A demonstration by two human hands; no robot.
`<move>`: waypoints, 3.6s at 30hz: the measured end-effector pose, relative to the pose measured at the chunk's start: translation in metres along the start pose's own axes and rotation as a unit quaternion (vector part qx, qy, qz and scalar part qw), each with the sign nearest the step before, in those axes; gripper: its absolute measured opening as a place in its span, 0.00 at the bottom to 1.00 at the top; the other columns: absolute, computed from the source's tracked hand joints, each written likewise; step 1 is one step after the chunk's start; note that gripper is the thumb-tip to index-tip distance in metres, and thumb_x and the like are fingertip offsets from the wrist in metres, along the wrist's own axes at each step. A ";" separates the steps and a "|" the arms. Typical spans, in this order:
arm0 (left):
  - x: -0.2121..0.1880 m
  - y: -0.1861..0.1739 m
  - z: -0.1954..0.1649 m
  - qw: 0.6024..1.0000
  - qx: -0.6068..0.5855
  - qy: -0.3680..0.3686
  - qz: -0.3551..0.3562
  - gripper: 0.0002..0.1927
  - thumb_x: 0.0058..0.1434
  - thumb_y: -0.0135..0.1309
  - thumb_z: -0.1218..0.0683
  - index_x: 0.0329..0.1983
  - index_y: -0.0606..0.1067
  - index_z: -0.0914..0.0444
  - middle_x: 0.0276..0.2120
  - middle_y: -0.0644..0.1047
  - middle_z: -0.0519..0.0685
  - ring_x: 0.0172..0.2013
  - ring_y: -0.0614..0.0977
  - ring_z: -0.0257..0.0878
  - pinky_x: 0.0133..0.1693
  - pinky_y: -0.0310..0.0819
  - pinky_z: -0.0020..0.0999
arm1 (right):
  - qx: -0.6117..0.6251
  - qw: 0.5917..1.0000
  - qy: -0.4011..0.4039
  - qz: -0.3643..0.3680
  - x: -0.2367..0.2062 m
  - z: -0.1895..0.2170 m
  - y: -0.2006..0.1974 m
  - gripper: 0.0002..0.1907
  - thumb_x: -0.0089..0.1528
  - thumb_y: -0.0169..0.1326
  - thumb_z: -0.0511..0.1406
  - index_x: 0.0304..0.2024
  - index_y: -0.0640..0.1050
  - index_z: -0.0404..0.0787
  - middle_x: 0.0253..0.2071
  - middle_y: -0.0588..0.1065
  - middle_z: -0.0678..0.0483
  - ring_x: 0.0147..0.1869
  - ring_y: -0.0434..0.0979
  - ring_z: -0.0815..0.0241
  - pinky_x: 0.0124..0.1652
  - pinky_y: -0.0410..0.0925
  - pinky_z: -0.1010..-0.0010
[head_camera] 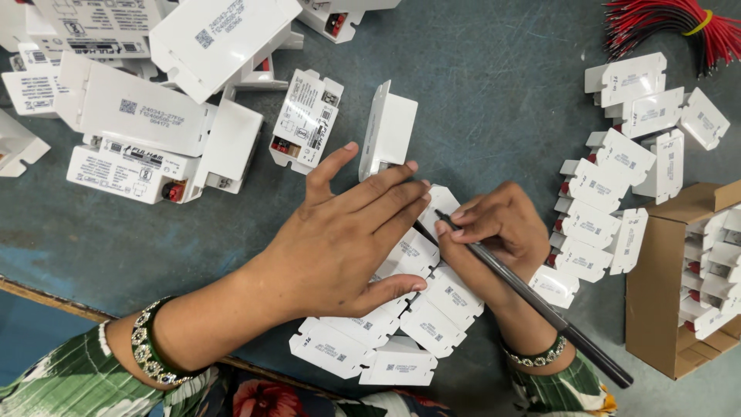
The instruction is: The person picks up small white electrical components from a pile on a table, writes on them with a black marker, and places them into a cardboard box. The person repeats this process for multiple components.
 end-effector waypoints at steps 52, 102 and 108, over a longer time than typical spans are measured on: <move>-0.003 0.003 0.001 1.000 0.000 -0.004 -0.004 0.38 0.70 0.43 0.31 0.62 0.76 0.68 0.62 0.75 0.53 0.71 0.67 0.44 0.71 0.33 0.57 | 0.042 0.999 0.033 0.003 -0.005 -0.010 -0.001 0.13 0.57 0.67 0.23 0.28 0.74 0.39 0.38 0.70 0.54 0.44 0.79 0.67 0.46 0.77 0.76; -0.004 0.004 0.001 1.000 0.000 -0.006 0.000 0.39 0.71 0.41 0.31 0.63 0.75 0.68 0.62 0.75 0.53 0.71 0.66 0.44 0.72 0.32 0.57 | 0.041 0.997 0.064 -0.014 -0.004 -0.010 -0.002 0.11 0.60 0.65 0.24 0.31 0.74 0.39 0.41 0.70 0.54 0.48 0.80 0.64 0.48 0.76 0.75; -0.003 0.004 0.001 1.000 -0.003 -0.006 -0.003 0.39 0.71 0.41 0.31 0.63 0.75 0.68 0.62 0.75 0.53 0.71 0.66 0.44 0.72 0.33 0.57 | 0.047 0.997 0.063 -0.005 -0.005 -0.009 -0.003 0.12 0.60 0.65 0.24 0.31 0.74 0.39 0.41 0.70 0.54 0.44 0.79 0.66 0.45 0.75 0.77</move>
Point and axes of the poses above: each hand's wrist, its own x-axis towards the middle knuckle, its own y-axis out of the palm, z = x × y, the point moved 4 cm from there along x, towards the middle knuckle
